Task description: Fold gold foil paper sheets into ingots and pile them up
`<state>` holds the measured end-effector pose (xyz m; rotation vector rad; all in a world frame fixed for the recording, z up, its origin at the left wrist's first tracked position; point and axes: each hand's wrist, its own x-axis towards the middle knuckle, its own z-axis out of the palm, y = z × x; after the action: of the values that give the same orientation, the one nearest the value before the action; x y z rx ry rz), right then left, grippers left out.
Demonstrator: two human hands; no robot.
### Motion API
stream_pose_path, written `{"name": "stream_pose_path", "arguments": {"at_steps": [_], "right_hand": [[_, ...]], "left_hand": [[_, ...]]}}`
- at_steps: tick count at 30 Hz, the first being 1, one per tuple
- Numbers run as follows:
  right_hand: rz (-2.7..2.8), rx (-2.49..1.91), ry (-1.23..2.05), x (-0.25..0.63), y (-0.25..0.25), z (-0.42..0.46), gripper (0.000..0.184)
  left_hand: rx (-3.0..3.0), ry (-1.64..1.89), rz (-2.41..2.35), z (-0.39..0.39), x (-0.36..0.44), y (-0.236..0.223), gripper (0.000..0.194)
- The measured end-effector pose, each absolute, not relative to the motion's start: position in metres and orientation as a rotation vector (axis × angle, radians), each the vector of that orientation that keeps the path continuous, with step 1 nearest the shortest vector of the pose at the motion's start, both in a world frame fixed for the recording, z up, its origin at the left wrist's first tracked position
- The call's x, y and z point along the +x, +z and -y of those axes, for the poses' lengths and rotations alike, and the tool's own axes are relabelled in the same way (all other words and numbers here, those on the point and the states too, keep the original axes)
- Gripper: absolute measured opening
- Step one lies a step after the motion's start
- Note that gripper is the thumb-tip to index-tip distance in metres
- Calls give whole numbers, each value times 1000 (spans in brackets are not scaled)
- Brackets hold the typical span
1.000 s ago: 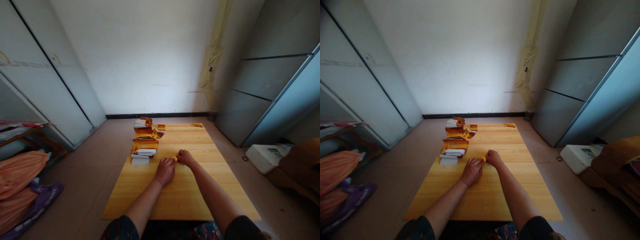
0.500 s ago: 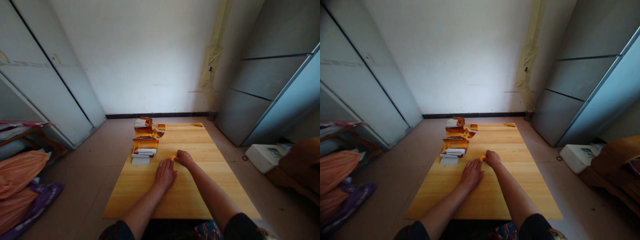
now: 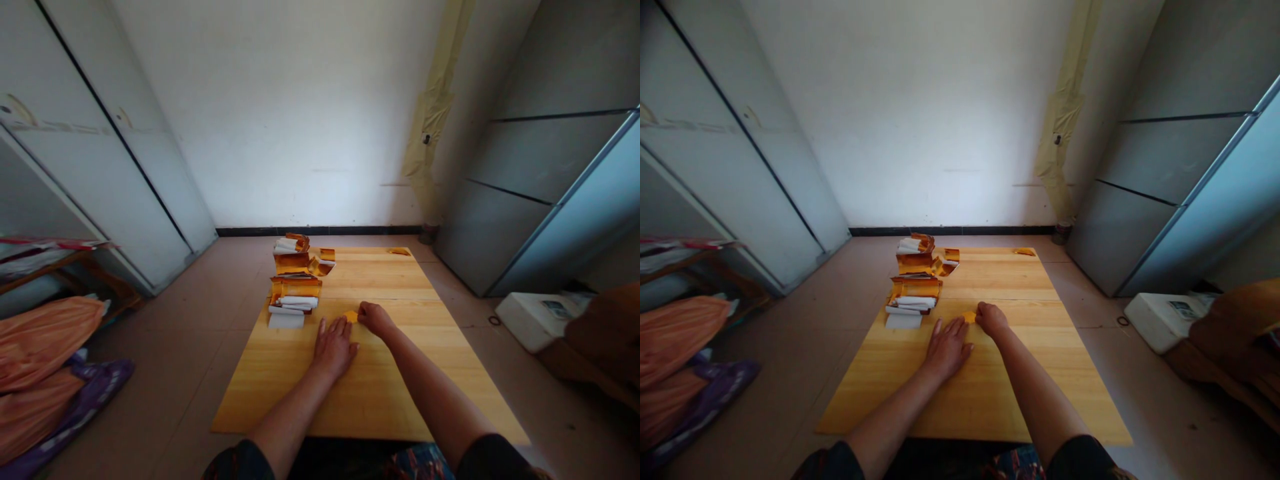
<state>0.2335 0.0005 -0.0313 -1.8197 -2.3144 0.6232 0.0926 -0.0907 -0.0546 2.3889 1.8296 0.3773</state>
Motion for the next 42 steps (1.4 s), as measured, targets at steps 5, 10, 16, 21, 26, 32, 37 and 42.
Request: {"name": "stream_pose_path", "arguments": {"at_steps": [5,10,16,21,26,32,37,42], "right_hand": [[2286,-1866,632,229,-31,2,9],[2222,-1905,705,227,-30,-2,12],[2157,-1932,744,236,-32,-10,9],[2070,-1946,737,251,-31,-11,11],[1979,-1721,880,241,-24,-12,17],[2085,-1595,1111,212,-33,-20,16],[2168,-1601,1135,212,-42,-27,15],[2246,-1592,1076,214,-43,-30,13]], "left_hand": [[2371,379,-1845,91,94,-53,47],[2360,329,-1845,92,94,-49,48],[2366,339,-1844,92,91,-51,46],[2378,384,-1813,91,90,-55,45],[2421,420,-1744,85,87,-57,45],[2459,358,-1640,78,82,-54,51],[2457,421,-1677,85,80,-56,49],[2481,551,-1716,96,74,-59,42]]}}
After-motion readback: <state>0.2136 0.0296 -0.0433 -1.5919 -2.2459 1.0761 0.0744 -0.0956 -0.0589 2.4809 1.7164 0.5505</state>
